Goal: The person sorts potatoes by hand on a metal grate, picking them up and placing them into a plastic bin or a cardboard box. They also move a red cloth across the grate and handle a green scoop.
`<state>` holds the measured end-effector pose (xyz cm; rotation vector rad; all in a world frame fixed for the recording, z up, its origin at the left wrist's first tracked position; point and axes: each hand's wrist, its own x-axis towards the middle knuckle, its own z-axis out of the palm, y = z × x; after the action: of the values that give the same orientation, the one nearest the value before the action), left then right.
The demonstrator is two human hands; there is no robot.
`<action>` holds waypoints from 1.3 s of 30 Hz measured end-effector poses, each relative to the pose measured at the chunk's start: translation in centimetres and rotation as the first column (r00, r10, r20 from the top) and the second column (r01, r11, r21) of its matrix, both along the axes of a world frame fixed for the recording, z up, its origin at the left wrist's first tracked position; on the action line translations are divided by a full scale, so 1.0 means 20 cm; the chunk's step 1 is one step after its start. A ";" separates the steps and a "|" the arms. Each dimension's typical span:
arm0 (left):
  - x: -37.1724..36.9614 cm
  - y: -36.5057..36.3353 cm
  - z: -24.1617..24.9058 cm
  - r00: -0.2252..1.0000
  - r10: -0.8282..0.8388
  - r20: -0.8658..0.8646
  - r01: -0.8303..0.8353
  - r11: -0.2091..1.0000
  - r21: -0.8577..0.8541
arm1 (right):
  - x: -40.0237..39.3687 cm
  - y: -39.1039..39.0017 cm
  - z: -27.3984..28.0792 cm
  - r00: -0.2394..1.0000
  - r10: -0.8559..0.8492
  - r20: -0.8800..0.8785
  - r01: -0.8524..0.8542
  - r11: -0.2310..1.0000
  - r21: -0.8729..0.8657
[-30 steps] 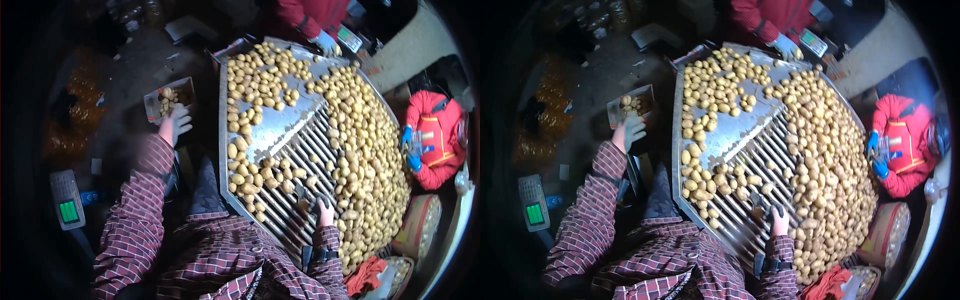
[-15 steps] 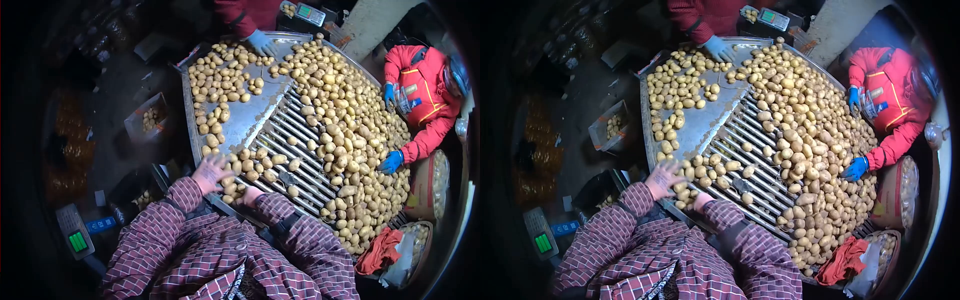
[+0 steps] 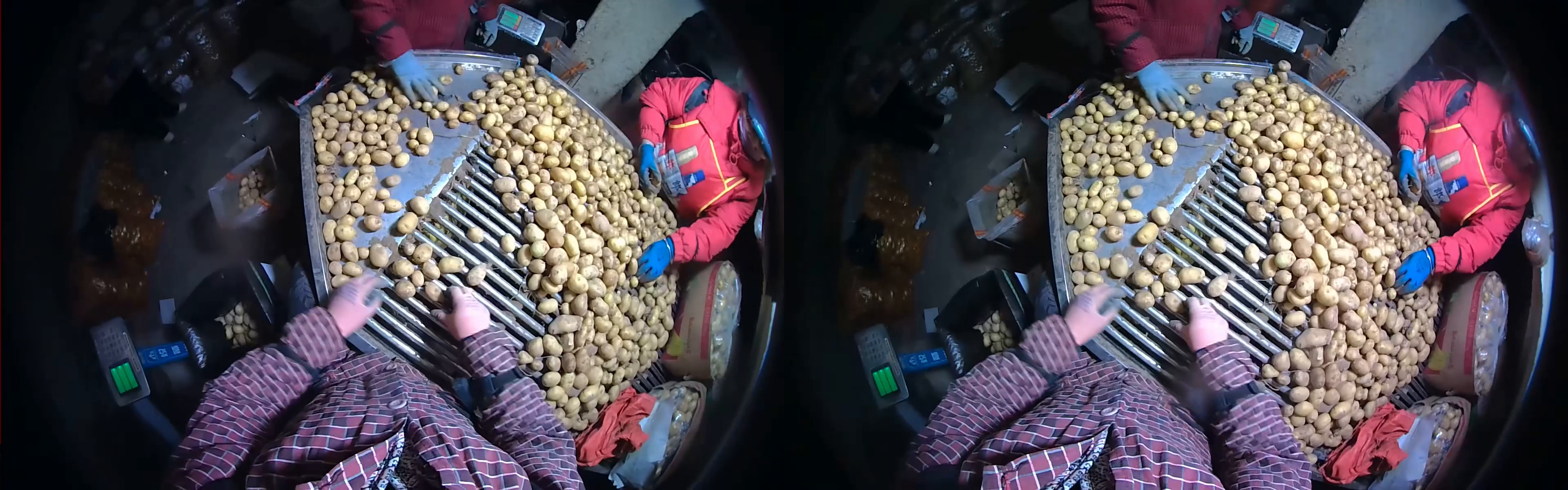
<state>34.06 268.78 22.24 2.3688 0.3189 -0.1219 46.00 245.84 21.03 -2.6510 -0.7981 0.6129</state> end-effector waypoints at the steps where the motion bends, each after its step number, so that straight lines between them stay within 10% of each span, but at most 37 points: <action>1: 0.06 -0.08 0.09 0.972 -0.094 -0.216 0.092 0.996 -0.019 | -0.02 0.01 -0.06 0.999 0.039 -0.015 -0.039 0.999 -0.004; 2: 0.07 -0.15 0.01 0.988 -0.157 -0.003 0.156 0.976 0.152 | -0.03 0.03 -0.11 1.000 0.005 0.005 -0.005 1.000 0.019; 7: 0.23 -0.23 -0.06 0.943 -0.180 -0.279 0.248 0.941 0.232 | 0.01 -0.02 -0.15 0.978 -0.099 -0.182 0.138 0.966 0.218; 9: 0.19 -0.19 -0.17 0.980 0.001 -0.201 -0.064 0.950 -0.305 | 0.01 -0.05 -0.13 0.919 -0.198 -0.341 0.320 0.879 0.352; 10: 0.17 -0.15 -0.19 0.956 0.117 -0.268 -0.264 0.737 -0.622 | 0.02 -0.06 -0.13 0.859 -0.228 -0.458 0.422 0.821 0.384; 12: 0.11 -0.04 -0.19 0.936 0.106 -0.336 -0.304 -0.241 -0.922 | 0.02 -0.06 -0.13 0.789 -0.197 -0.581 0.500 0.757 0.421; 13: 0.09 -0.02 -0.15 0.970 0.140 -0.200 -0.203 0.011 -0.979 | 0.01 -0.04 -0.11 0.796 -0.174 -0.580 0.486 0.754 0.442; 15: 0.06 0.00 -0.03 0.966 0.194 -0.171 -0.142 -0.155 -0.978 | -0.03 0.06 -0.01 0.864 -0.164 -0.477 0.404 0.790 0.460; 16: 0.04 0.01 0.04 0.938 0.197 -0.285 -0.137 -0.546 -0.827 | -0.06 0.14 0.00 0.953 -0.074 -0.294 0.232 0.803 0.549; 17: 0.01 0.06 -0.06 0.971 0.052 -0.234 -0.164 -0.568 -0.806 | -0.10 0.24 0.06 0.989 0.000 -0.146 0.076 0.854 0.515; 20: -0.04 0.10 -0.06 0.897 0.253 -0.363 -0.262 -0.358 -0.896 | -0.20 0.48 0.27 0.971 0.228 -0.067 -0.205 0.946 0.251; 22: 0.03 0.18 0.03 0.861 0.371 -0.349 -0.215 -0.357 -0.909 | -0.22 0.51 0.29 0.953 0.301 0.033 -0.282 0.842 0.460; 27: 0.06 0.93 0.01 0.799 0.595 0.084 0.182 -0.108 -0.977 | -0.06 0.26 0.20 0.994 0.061 0.086 -0.095 0.879 0.466; 30: 0.02 1.23 0.06 0.416 0.872 -0.257 -0.571 0.031 -0.820 | 0.12 -0.07 0.06 0.962 -0.264 0.069 0.226 0.914 0.337; 33: 0.00 1.00 0.19 0.826 0.508 -0.244 -0.405 0.235 -0.883 | 0.23 -0.26 -0.06 0.872 -0.490 0.010 0.461 0.827 0.323; 34: 0.02 0.85 0.21 0.868 0.310 -0.388 -0.458 0.196 -0.867 | 0.25 -0.28 -0.15 0.858 -0.513 0.021 0.484 0.823 0.298; 36: 0.01 0.54 0.14 0.824 0.002 -0.567 -0.490 0.505 -0.710 | 0.25 -0.13 -0.19 0.862 -0.493 -0.117 0.505 0.815 0.285; 37: -0.04 0.49 -0.12 0.918 -0.328 -0.221 0.218 0.886 -0.408 | 0.23 -0.01 -0.24 0.901 -0.433 -0.013 0.423 0.872 0.248; 39: -0.01 0.24 -0.12 0.906 0.077 -0.417 -0.118 0.990 -0.072 | 0.18 0.25 -0.26 0.933 -0.356 -0.048 0.357 0.904 0.234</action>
<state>33.85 273.52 19.94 2.2113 0.6192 -0.5847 49.64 250.91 15.81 -2.4794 -0.3401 0.3957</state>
